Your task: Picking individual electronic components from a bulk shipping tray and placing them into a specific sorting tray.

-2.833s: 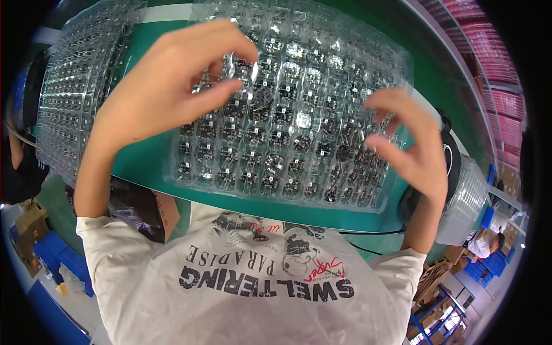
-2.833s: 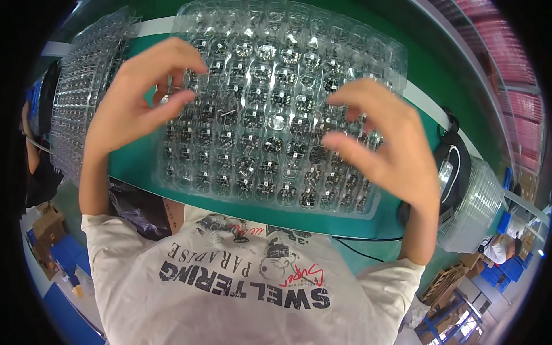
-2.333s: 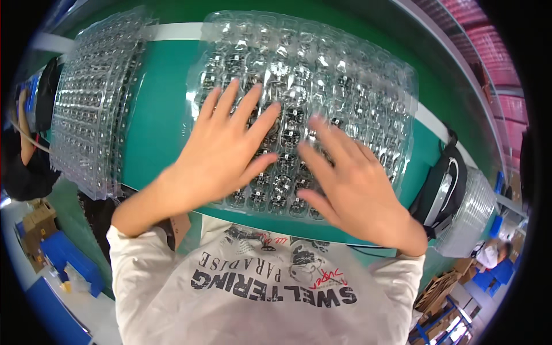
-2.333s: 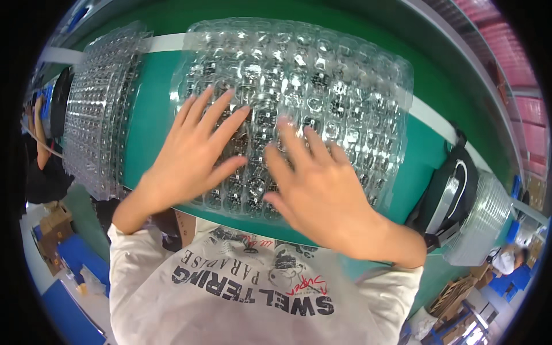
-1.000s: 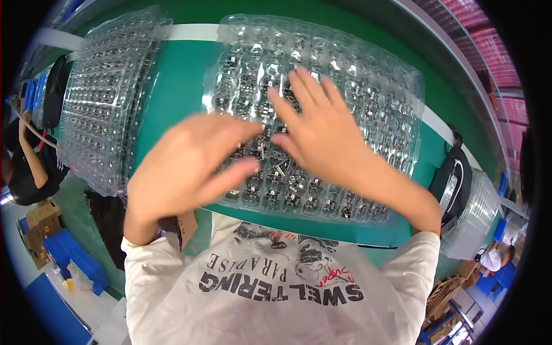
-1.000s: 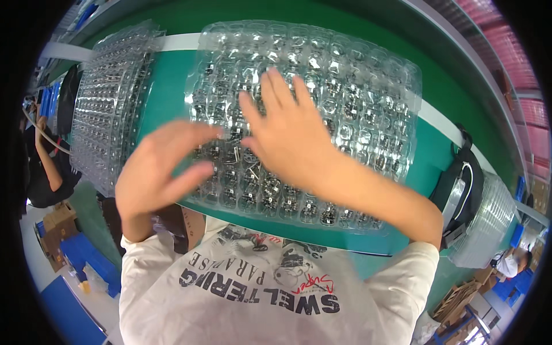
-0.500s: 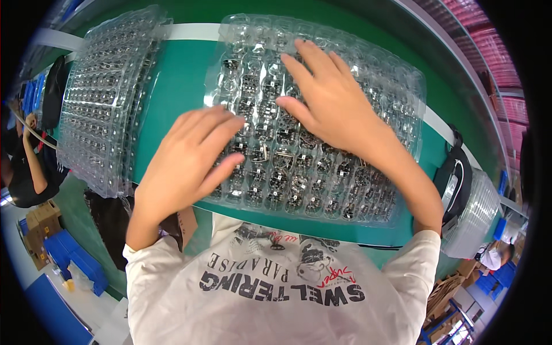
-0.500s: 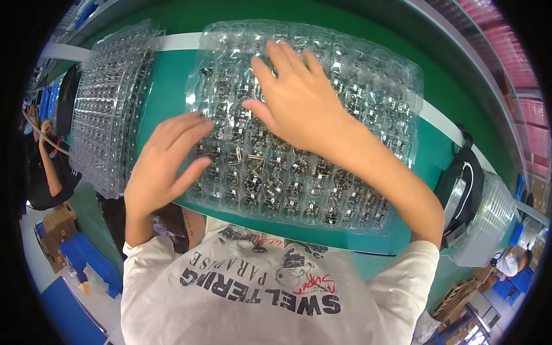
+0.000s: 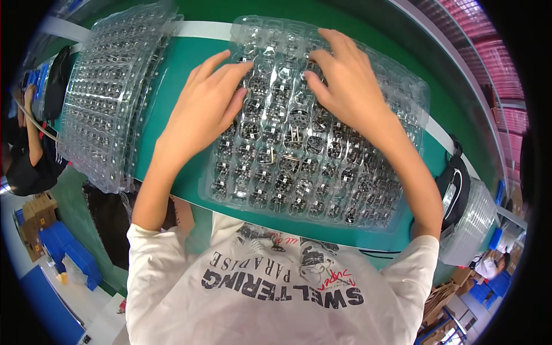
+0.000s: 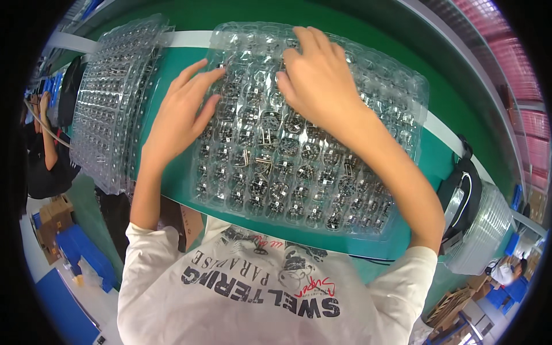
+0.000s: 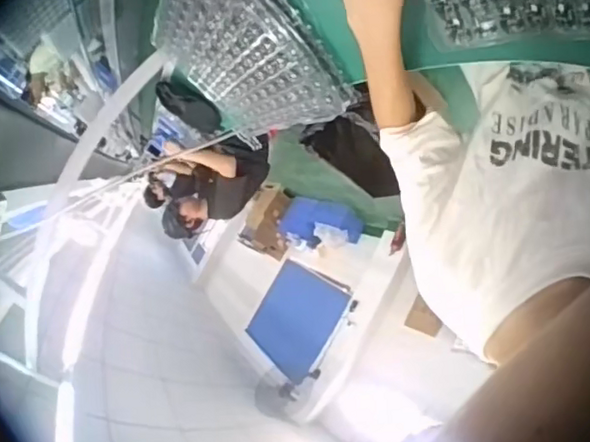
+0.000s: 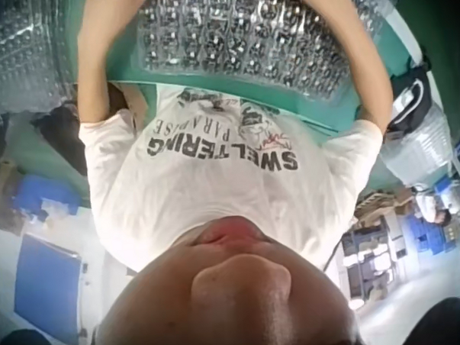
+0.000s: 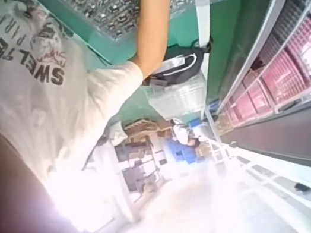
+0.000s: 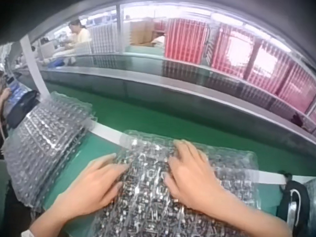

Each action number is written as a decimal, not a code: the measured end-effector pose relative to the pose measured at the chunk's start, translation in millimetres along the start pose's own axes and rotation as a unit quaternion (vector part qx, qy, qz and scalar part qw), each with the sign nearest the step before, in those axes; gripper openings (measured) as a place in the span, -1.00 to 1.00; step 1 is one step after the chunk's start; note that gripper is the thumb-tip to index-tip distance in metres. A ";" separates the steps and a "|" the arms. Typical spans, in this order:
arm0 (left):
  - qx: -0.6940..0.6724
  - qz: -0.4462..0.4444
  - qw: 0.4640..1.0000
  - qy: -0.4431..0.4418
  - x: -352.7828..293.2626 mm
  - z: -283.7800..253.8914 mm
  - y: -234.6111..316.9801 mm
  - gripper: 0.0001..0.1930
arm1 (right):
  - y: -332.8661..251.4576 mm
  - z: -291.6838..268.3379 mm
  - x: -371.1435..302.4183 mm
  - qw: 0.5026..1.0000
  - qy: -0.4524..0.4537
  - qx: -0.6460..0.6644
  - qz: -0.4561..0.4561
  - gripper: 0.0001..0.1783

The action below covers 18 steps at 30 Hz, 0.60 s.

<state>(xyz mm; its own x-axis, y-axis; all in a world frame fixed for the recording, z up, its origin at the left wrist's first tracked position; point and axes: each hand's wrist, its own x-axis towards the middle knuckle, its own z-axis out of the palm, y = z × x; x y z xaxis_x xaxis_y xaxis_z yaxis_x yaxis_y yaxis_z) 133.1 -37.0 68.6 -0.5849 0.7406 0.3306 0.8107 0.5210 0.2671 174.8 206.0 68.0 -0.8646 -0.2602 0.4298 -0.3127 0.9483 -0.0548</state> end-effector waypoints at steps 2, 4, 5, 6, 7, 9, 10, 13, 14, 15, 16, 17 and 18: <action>-0.009 -0.008 1.000 -0.001 -2.4 -1.2 0.2 -0.63 | 2.9 1.2 7.0 1.000 -0.025 0.010 0.006 -0.78; -0.035 -0.020 0.999 0.002 0.2 -4.1 -1.6 -0.61 | 5.6 -3.6 13.1 0.998 -0.051 0.022 0.009 -0.79; -0.034 -0.027 0.999 0.002 -1.1 -3.0 -2.8 -0.61 | 10.6 -9.7 14.3 0.997 -0.052 0.057 0.015 -0.80; -0.041 -0.030 0.999 0.006 -1.7 -1.4 -4.4 -0.63 | 13.7 -14.0 15.3 0.994 -0.052 0.092 0.023 -0.80; -0.050 -0.028 0.998 0.011 -0.4 0.7 -5.8 -0.65 | 14.6 -17.4 14.8 0.994 -0.054 0.091 0.023 -0.80; -0.015 -0.031 0.999 0.021 2.8 -0.8 -4.2 -0.68 | 13.8 -22.7 11.9 0.989 -0.054 0.135 0.017 -0.79; 0.020 -0.028 0.999 0.030 6.0 -1.2 -3.5 -0.72 | 12.1 -17.5 8.5 0.990 -0.052 0.132 0.023 -0.79; 0.036 -0.024 0.998 0.052 9.4 5.1 -7.9 -0.78 | 2.3 -0.5 10.3 0.998 -0.054 0.037 -0.011 -0.78; 0.036 -0.024 0.998 0.053 11.3 5.1 -8.5 -0.78 | -0.6 -0.1 13.6 0.998 -0.065 0.009 -0.004 -0.76; 0.037 -0.019 0.998 0.051 13.3 4.9 -9.1 -0.81 | -1.3 0.1 15.9 0.997 -0.076 -0.019 0.003 -0.74; 0.039 -0.019 0.998 0.049 12.9 4.0 -10.2 -0.84 | 0.6 2.7 17.4 0.998 -0.055 0.000 -0.003 -0.72; 0.040 -0.022 0.998 0.049 13.8 3.6 -11.8 -0.84 | 2.5 0.6 16.7 0.998 -0.055 0.002 -0.006 -0.72; 0.025 -0.012 0.998 0.064 15.5 3.3 -13.6 -0.86 | 4.0 -4.7 16.1 0.999 -0.040 0.027 -0.001 -0.73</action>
<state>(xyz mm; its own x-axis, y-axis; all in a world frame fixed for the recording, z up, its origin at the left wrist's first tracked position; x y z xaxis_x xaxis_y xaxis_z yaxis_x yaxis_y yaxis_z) 113.1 -31.2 67.1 -0.5997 0.6689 0.4392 0.7949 0.5610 0.2311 161.4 206.5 78.9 -0.8919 -0.2787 0.3561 -0.3337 0.9371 -0.1025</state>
